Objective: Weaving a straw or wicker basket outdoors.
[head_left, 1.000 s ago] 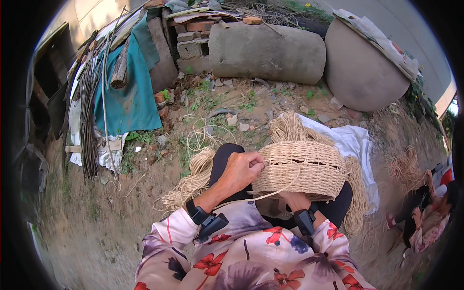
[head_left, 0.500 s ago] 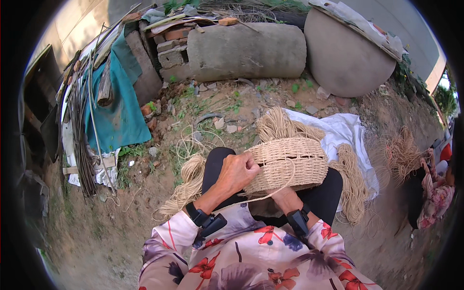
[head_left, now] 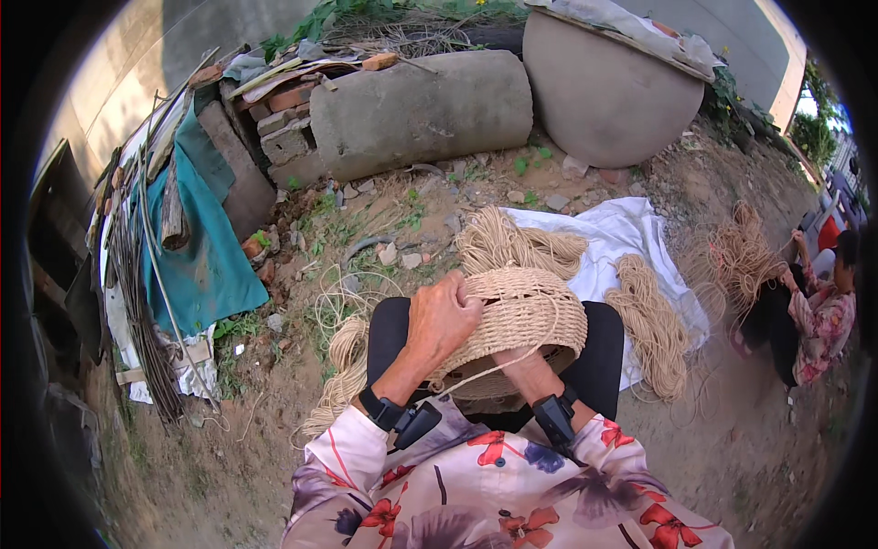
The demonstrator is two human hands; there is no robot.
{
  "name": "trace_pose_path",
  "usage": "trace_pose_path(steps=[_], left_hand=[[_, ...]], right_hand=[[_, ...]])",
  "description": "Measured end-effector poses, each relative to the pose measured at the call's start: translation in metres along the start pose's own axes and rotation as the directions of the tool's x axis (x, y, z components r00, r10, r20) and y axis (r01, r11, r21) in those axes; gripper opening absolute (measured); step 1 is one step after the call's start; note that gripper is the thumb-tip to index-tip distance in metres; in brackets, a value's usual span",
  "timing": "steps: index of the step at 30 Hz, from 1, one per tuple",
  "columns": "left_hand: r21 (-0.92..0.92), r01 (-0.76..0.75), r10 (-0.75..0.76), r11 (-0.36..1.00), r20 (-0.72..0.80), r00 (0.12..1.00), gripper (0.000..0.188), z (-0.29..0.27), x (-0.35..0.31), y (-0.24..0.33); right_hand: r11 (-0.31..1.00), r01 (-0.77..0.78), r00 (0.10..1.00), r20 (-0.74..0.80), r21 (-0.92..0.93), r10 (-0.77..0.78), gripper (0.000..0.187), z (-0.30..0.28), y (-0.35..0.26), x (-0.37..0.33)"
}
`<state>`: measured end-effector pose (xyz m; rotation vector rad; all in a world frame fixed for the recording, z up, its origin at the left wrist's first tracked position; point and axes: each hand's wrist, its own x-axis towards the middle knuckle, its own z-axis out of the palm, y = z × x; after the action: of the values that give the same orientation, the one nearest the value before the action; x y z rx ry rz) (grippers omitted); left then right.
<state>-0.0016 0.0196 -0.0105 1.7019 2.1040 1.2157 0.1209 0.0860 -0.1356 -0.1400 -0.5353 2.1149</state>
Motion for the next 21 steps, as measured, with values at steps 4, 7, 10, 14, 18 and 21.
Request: trace_pose_path(steps=[4, 7, 10, 14, 18, 21], left_hand=[[0.165, 0.177, -0.174, 0.970, -0.032, 0.984, 0.016, -0.025, -0.007, -0.029], [0.069, 0.217, -0.215, 0.974, -0.037, 0.976, 0.024, -0.029, -0.014, -0.040], [-0.042, 0.041, -0.040, 0.998, 0.044, 0.998, 0.021, -0.027, -0.012, -0.039], [-0.254, -0.065, 0.088, 0.965, 0.082, 0.993, 0.015, -0.030, -0.004, -0.029], [-0.185, -0.102, 0.126, 0.977, 0.124, 0.984, 0.016, -0.031, -0.001, -0.032], [-0.175, -0.068, 0.105, 0.982, 0.216, 0.971, 0.020, -0.026, 0.003, -0.044]], right_hand=[[0.994, -0.046, 0.999, 0.013, 0.097, 0.045, 0.053, 0.002, -0.007, -0.002], [0.991, -0.050, 0.997, -0.049, 0.122, 0.056, 0.052, 0.008, -0.008, -0.004], [0.998, -0.037, 0.999, 0.005, 0.042, 0.037, 0.052, 0.012, -0.007, -0.001], [0.999, -0.007, 1.000, -0.012, -0.044, 0.006, 0.050, 0.009, -0.001, 0.000], [0.999, -0.041, 0.999, 0.028, -0.002, 0.041, 0.052, 0.002, 0.003, -0.001], [0.994, -0.099, 0.994, 0.048, 0.046, 0.097, 0.053, -0.002, 0.004, -0.001]])
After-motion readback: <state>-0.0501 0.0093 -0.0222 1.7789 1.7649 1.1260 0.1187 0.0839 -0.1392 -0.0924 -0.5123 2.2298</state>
